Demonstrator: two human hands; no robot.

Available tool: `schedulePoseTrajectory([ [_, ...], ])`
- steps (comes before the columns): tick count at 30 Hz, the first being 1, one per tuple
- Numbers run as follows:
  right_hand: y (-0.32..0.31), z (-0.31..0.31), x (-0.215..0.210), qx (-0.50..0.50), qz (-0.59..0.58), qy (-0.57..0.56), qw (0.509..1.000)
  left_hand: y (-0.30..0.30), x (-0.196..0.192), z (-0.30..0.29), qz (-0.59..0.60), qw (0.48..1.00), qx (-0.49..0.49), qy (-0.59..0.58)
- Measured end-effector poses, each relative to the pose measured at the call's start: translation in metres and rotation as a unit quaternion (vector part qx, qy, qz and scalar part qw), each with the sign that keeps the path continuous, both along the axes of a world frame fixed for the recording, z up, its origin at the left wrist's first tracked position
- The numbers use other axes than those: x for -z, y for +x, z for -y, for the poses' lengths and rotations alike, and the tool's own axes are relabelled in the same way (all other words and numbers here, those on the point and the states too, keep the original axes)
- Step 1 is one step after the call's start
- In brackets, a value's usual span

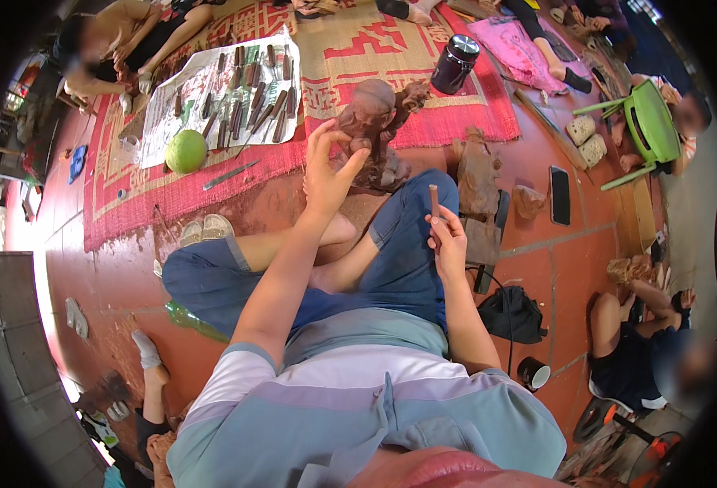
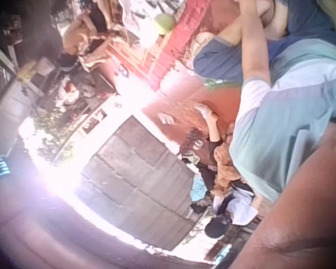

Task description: The person sits on a mat and carves a small piece of dark wood using a small knife. They hold the wood in their left hand and use the knife in their right hand to shape the object, occasionally rotating it to access different sides.

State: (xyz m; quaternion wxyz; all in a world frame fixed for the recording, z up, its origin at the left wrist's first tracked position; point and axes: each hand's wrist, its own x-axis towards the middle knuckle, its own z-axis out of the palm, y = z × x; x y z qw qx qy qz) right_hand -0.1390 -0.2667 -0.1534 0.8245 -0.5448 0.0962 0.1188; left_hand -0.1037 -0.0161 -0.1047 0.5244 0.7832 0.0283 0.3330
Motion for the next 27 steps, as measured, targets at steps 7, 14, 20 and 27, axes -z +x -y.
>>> schedulePoseTrajectory([
  [7, -0.001, -0.028, -0.031, -0.165, 0.021, 0.006, 0.986, 0.008, -0.001, -0.002, -0.035, 0.993, -0.003, -0.111],
  [14, -0.008, -0.046, -0.056, -0.155, 0.060, -0.091, 0.982, -0.021, 0.037, -0.031, -0.037, 0.934, 0.016, -0.354],
  [20, 0.021, -0.075, -0.087, -0.134, 0.265, -0.178, 0.938, -0.105, 0.136, -0.088, -0.165, 0.937, -0.065, -0.302],
  [27, 0.036, -0.080, -0.021, -0.086, 0.337, -0.373, 0.860, -0.092, 0.102, -0.097, -0.134, 0.947, -0.046, -0.289],
])
